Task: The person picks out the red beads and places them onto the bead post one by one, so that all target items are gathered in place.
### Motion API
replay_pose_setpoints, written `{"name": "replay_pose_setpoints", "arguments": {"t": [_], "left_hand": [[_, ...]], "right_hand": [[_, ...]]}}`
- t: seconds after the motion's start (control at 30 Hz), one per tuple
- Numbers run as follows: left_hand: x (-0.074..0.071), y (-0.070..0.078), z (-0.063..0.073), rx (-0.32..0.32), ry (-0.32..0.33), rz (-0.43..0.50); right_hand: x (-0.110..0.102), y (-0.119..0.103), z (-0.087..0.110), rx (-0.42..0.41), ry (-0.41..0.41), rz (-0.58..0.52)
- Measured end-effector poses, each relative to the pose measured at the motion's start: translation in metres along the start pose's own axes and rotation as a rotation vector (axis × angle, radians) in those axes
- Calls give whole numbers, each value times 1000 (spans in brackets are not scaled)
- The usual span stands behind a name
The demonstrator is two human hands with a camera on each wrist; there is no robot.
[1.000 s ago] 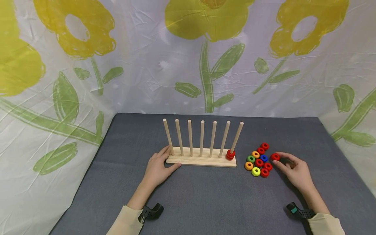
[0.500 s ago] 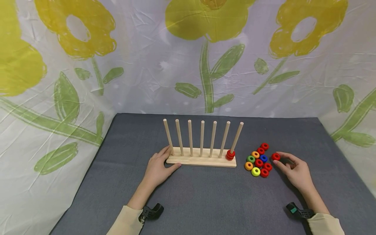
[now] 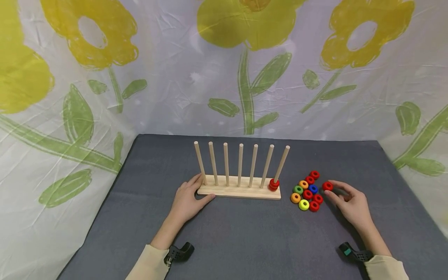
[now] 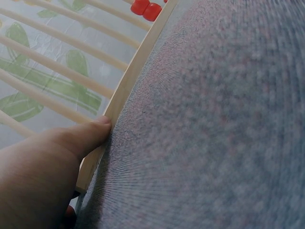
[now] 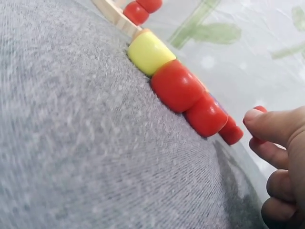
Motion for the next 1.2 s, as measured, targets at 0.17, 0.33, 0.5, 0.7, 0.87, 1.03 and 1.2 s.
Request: {"name": "replay_pose_setpoints", "arguments": {"t": [0.17,0.33,0.5,0.7,0.87,1.03,1.2], "left_hand": [[-1,0,0,13,7,1],[-1,0,0,7,1,4],[0,-1,0,-7,-23,4],[1,0,0,-3,-16,4],[-1,1,0,-5,-17,3],[-2,1,0,-3,-18,1],[-2,1,0,0,-13,2]], "right_hand": [[-1,-5,-3,8,9,-12],[-1,-12,-7,-1,14,-22],[-2,-15,-10,-3,11,-36],[-2,-20,-13,1,21,-44],[2,-28,-18,-5,16,-53],[8,-42,-21,-18,2,-78],[11,-58,-22,-40,0,-102]]}}
Point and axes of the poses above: each hand's wrist, its own z-axis away from the middle knuckle, its own x-axis out of the palm, y = z × x, the point moved 6 cm from there along -z, towards the middle knuckle, and after that the axes turned 12 degrees about -z, right-handed, at the moved point
